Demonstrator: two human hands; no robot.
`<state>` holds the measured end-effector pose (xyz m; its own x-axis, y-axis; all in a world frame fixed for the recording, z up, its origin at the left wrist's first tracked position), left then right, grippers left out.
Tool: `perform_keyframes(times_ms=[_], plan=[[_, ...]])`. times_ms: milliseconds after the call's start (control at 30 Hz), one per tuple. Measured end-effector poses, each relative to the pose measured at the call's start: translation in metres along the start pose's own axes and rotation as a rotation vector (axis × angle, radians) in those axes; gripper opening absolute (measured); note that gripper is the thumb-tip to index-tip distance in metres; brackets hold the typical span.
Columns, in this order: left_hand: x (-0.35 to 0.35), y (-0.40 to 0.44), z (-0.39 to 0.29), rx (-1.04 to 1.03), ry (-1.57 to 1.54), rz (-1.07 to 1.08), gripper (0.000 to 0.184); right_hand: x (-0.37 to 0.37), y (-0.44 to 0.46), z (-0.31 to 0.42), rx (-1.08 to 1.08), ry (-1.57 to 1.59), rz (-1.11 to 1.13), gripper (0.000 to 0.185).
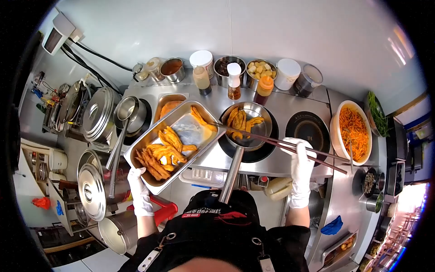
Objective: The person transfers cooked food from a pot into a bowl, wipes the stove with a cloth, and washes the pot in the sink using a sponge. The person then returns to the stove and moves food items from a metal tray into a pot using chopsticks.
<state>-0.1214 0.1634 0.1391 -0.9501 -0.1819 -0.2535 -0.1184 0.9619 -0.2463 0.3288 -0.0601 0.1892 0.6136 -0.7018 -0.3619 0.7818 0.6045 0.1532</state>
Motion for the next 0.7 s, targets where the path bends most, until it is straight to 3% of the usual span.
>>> perform_keyframes(times_ms=[67, 233, 267, 567, 700], plan=[[-0.002, -0.002, 0.001, 0.009, 0.004, 0.018, 0.03, -0.019, 0.004, -0.002, 0.029, -0.218, 0.101, 0.024], [-0.015, -0.011, 0.002, 0.035, -0.007, 0.074, 0.03, -0.063, 0.011, -0.011, 0.109, -0.35, 0.32, 0.017], [-0.016, -0.012, 0.002, 0.047, -0.017, 0.084, 0.03, -0.066, 0.01, -0.013, 0.041, -0.278, 0.31, 0.016], [-0.017, -0.008, 0.011, 0.09, -0.033, 0.065, 0.027, -0.005, 0.006, -0.071, -0.266, 0.26, -0.17, 0.019], [-0.007, 0.003, 0.019, 0.085, 0.001, 0.083, 0.025, 0.031, -0.002, -0.072, -0.279, 0.42, -0.304, 0.018]])
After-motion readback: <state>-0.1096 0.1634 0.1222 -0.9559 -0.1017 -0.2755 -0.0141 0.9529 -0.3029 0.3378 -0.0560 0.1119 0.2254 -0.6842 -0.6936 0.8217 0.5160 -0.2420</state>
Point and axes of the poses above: each hand's wrist, its own y-axis towards the middle knuckle, its own x-axis out of the back of the hand, z = x × y, the point moved 3 cm from there along y, towards the middle knuckle, and after that the axes turned 5 degrees about -z, right-handed, at the moved point
